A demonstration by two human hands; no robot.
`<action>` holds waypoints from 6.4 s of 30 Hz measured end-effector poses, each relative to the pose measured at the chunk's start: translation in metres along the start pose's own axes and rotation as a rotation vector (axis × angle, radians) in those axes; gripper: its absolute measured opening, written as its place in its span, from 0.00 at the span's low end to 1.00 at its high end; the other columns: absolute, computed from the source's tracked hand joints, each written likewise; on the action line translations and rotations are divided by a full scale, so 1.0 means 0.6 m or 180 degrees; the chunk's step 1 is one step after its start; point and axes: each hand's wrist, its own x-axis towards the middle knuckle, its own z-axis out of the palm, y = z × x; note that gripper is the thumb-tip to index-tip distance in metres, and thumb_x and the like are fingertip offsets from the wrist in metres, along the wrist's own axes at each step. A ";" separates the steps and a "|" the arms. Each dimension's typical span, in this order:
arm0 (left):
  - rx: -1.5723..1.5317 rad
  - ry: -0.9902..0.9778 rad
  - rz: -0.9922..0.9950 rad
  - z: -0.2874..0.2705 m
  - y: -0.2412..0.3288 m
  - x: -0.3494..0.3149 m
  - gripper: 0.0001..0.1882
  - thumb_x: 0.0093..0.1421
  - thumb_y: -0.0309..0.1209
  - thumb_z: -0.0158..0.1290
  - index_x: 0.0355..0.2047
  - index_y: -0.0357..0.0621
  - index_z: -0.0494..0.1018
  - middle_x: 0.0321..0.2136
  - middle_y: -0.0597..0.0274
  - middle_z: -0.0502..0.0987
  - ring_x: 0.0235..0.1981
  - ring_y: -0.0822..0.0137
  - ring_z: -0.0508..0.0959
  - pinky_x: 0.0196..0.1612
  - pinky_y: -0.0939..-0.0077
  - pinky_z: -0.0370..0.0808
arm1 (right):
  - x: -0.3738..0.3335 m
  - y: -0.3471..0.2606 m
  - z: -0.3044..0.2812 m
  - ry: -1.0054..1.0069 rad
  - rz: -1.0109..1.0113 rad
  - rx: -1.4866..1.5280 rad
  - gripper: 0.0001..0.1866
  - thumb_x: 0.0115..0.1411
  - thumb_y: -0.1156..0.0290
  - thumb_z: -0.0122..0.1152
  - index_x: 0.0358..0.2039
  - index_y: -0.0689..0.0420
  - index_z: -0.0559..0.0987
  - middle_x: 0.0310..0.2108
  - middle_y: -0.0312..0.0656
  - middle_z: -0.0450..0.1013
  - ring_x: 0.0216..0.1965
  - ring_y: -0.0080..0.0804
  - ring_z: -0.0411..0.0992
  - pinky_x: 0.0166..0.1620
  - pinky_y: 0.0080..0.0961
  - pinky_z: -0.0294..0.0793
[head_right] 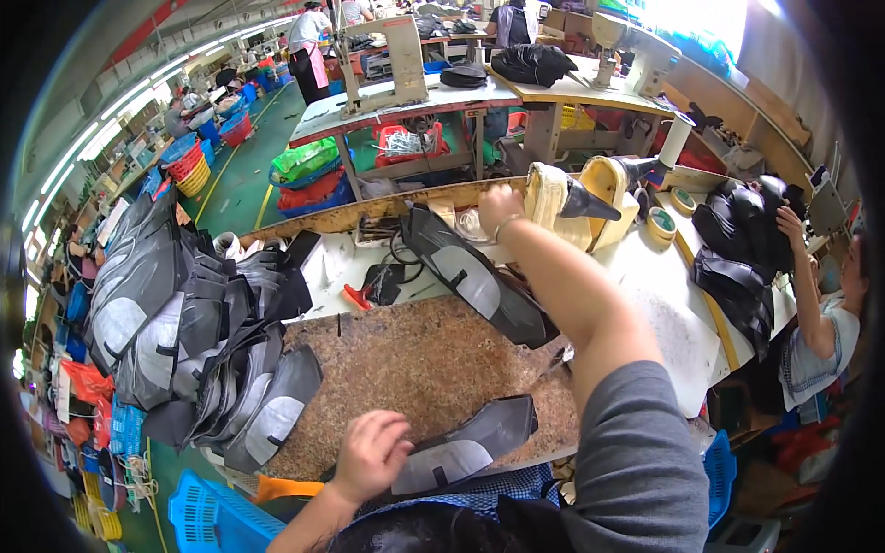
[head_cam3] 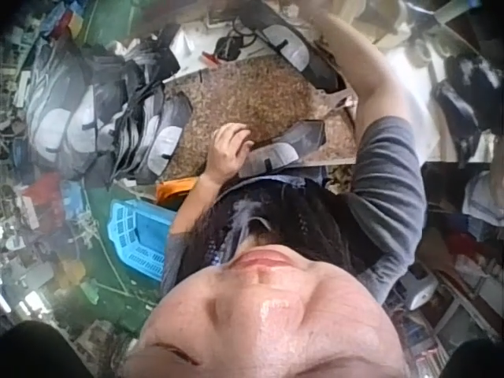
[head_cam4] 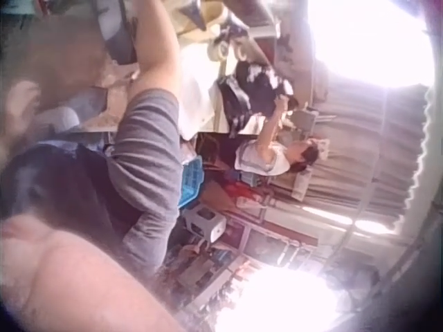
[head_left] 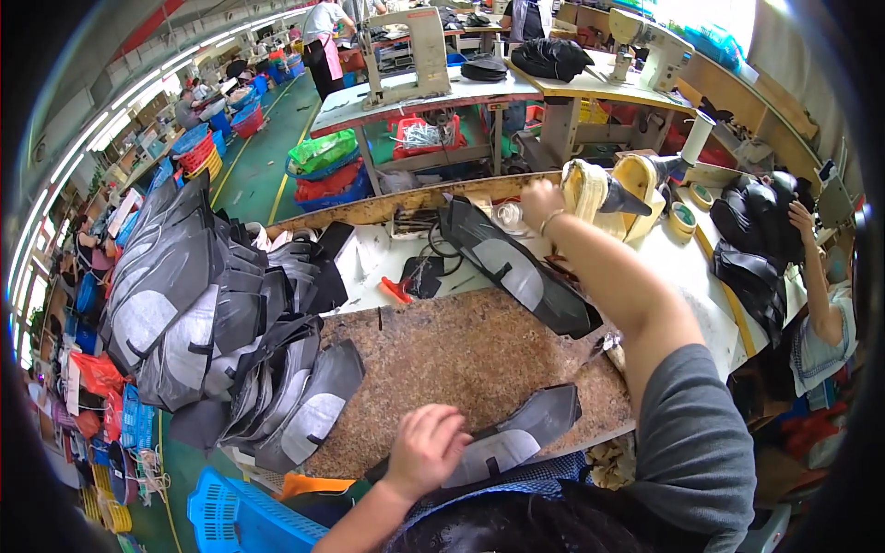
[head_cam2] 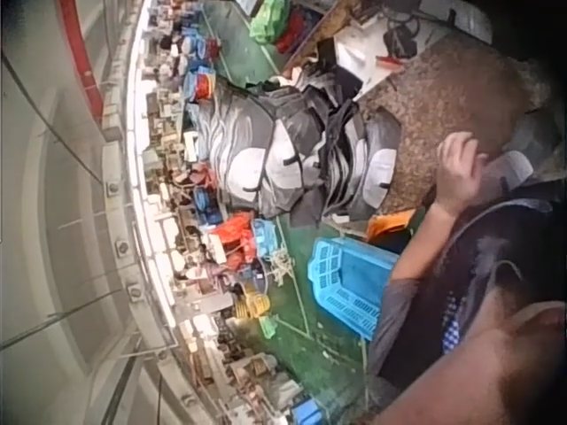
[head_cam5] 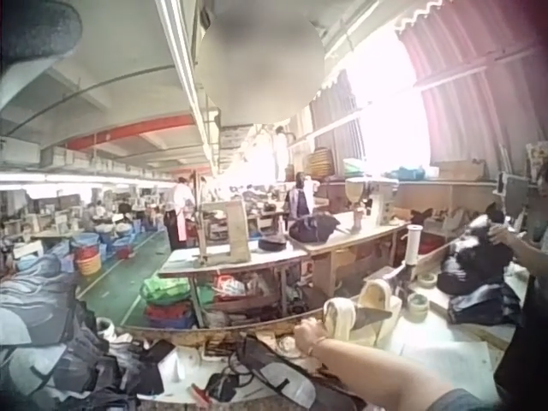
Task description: Hammering pre-cut shoe upper components to flatten seams and prepare them for assembly.
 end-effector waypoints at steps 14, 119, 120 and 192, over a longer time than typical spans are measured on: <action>-0.2522 0.1036 -0.0693 -0.153 0.047 0.177 0.12 0.62 0.33 0.60 0.40 0.36 0.76 0.30 0.64 0.79 0.31 0.73 0.77 0.37 0.79 0.73 | -0.299 -0.004 -0.512 -0.1286 -0.1743 0.4893 0.11 0.62 0.67 0.60 0.37 0.63 0.78 0.35 0.40 0.80 0.38 0.22 0.78 0.43 0.20 0.76; -0.0016 0.0679 -0.1561 -0.109 -0.024 -0.146 0.10 0.58 0.22 0.56 0.41 0.38 0.75 0.27 0.59 0.82 0.36 0.61 0.82 0.37 0.68 0.77 | -0.447 -0.178 -0.226 0.0228 -0.2390 0.1492 0.19 0.46 0.65 0.69 0.40 0.51 0.79 0.38 0.35 0.72 0.44 0.36 0.71 0.42 0.30 0.77; 0.0192 0.0708 -0.1408 -0.141 -0.020 -0.143 0.11 0.58 0.22 0.56 0.42 0.38 0.76 0.29 0.59 0.82 0.38 0.63 0.81 0.37 0.70 0.77 | -0.452 -0.154 -0.224 0.0520 -0.1906 0.1798 0.20 0.43 0.65 0.72 0.40 0.49 0.80 0.37 0.35 0.73 0.43 0.35 0.73 0.42 0.30 0.77; -0.0297 -0.0950 0.0220 0.162 0.107 0.090 0.12 0.52 0.29 0.59 0.38 0.44 0.76 0.31 0.63 0.76 0.36 0.59 0.76 0.41 0.62 0.70 | -0.615 0.028 -0.159 -0.0696 -0.0404 0.2681 0.17 0.55 0.61 0.65 0.32 0.59 0.69 0.23 0.47 0.74 0.26 0.50 0.76 0.29 0.43 0.75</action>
